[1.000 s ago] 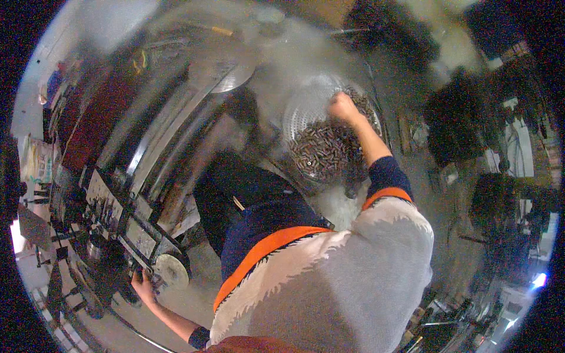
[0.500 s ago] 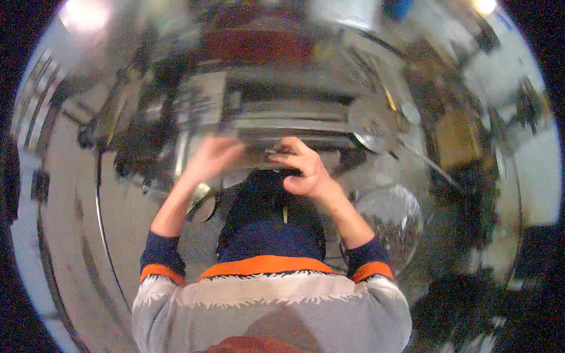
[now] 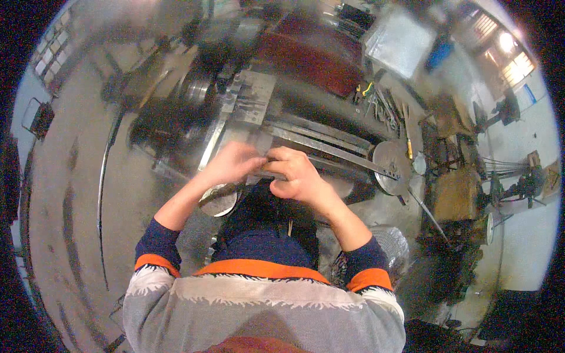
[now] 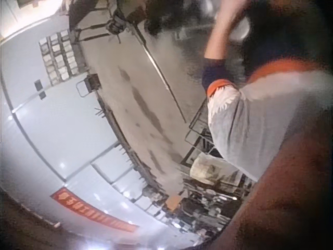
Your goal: The person operates a metal lathe, repeatedly loading small cylindrical metal pieces into the chuck, machining them, and removing the finished parts. The person uses both hands to manipulate the workpieces and machine controls throughout the process.
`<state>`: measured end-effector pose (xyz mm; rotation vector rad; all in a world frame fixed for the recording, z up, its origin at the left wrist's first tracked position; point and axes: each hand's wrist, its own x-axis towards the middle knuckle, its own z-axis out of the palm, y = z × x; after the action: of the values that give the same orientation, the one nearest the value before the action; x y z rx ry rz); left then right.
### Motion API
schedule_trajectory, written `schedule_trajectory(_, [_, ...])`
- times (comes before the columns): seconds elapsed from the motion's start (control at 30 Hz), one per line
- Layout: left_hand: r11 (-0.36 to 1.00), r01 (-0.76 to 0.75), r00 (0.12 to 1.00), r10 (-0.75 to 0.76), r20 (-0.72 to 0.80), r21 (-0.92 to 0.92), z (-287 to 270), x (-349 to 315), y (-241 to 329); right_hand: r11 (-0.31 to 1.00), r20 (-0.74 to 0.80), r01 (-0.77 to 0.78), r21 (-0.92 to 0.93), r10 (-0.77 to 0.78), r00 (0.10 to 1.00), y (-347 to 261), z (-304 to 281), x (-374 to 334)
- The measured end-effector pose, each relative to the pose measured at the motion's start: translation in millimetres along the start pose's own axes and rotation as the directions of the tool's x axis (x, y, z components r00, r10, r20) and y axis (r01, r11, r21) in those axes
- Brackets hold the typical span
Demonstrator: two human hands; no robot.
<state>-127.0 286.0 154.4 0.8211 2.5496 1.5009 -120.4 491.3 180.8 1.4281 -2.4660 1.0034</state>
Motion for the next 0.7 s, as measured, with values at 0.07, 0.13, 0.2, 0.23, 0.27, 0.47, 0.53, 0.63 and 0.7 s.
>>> schedule_trajectory(0.07, [0.993, -0.095, 0.995, 0.093, 0.033, 0.069, -5, -2, -4, 1.000, 0.071, 0.028, -0.005, -0.027, 0.997, -2, -2, 10])
schedule_trajectory(0.13, [0.992, -0.098, 0.995, 0.098, 0.004, 0.074, -14, -5, -4, 0.999, 0.111, 0.052, -0.001, -0.051, 0.992, -3, -3, 22])
schedule_trajectory(0.2, [0.996, -0.077, 0.997, 0.078, -0.016, 0.034, -23, -8, -4, 0.998, 0.119, 0.070, 0.006, -0.070, 0.990, -5, -1, 35])
schedule_trajectory(0.23, [0.998, -0.047, 0.998, 0.049, -0.036, 0.035, -29, -11, -2, 0.996, 0.134, 0.093, -0.013, -0.090, 0.987, -7, 0, 42])
schedule_trajectory(0.27, [0.999, -0.018, 0.998, 0.020, -0.056, 0.040, -37, -14, 1, 0.993, 0.147, 0.118, -0.031, -0.112, 0.983, -8, 0, 52])
schedule_trajectory(0.47, [0.994, 0.113, 0.963, -0.108, -0.246, 0.007, -93, -35, 0, 0.952, 0.185, 0.244, -0.186, -0.210, 0.960, 3, 11, 121])
schedule_trajectory(0.53, [0.975, 0.114, 0.925, -0.034, -0.379, 0.191, -123, -52, -13, 0.930, 0.185, 0.187, -0.318, -0.132, 0.974, 13, 15, 150])
schedule_trajectory(0.63, [0.934, 0.316, 0.815, -0.177, -0.552, 0.167, -177, -105, -31, 0.836, 0.186, 0.123, -0.535, -0.026, 0.982, 40, 30, 187])
schedule_trajectory(0.7, [0.923, 0.368, 0.683, -0.185, -0.707, 0.115, -210, -157, -54, 0.799, 0.236, 0.038, -0.600, 0.131, 0.963, 53, 42, 203])
